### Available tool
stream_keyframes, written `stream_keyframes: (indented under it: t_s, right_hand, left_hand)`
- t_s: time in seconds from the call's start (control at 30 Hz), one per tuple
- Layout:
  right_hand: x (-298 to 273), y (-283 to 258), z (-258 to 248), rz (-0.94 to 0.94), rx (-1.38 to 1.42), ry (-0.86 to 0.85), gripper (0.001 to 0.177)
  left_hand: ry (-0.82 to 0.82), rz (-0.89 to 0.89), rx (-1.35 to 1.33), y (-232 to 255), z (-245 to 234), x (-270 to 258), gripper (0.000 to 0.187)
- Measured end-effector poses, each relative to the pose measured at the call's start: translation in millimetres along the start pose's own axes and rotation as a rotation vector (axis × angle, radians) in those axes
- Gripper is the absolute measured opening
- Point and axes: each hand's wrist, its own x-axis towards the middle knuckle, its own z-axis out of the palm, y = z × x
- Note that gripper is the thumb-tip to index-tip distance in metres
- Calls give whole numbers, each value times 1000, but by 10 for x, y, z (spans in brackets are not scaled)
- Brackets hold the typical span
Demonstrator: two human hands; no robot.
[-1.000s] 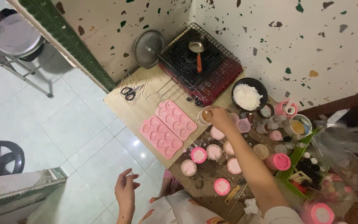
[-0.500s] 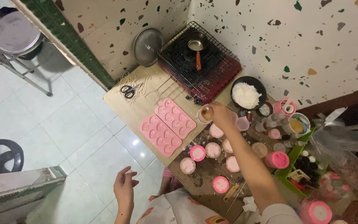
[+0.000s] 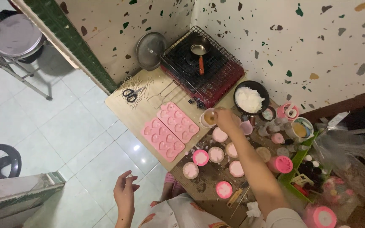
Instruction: Preparing and assembling decorative wax pieces and wicks for candle making.
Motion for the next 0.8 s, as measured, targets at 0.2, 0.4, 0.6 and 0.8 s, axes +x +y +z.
stream_keyframes:
  t_s: [0.2, 0.4, 0.6, 0.8]
  right_hand:
    - [172, 347, 392, -89, -52, 91, 25]
    - [165, 332, 408, -206, -2, 196, 25]
    - [204, 375, 472, -247, 1, 220, 27]
    - [181, 372, 424, -209, 100, 207, 26]
  left_hand:
    - [-4, 4, 11, 53, 18, -4, 38]
    - [14, 2, 24, 83, -8, -33, 39]
    - [36, -9, 36, 107, -49, -62, 40]
    - [38, -18, 13, 56, -74, -54, 39]
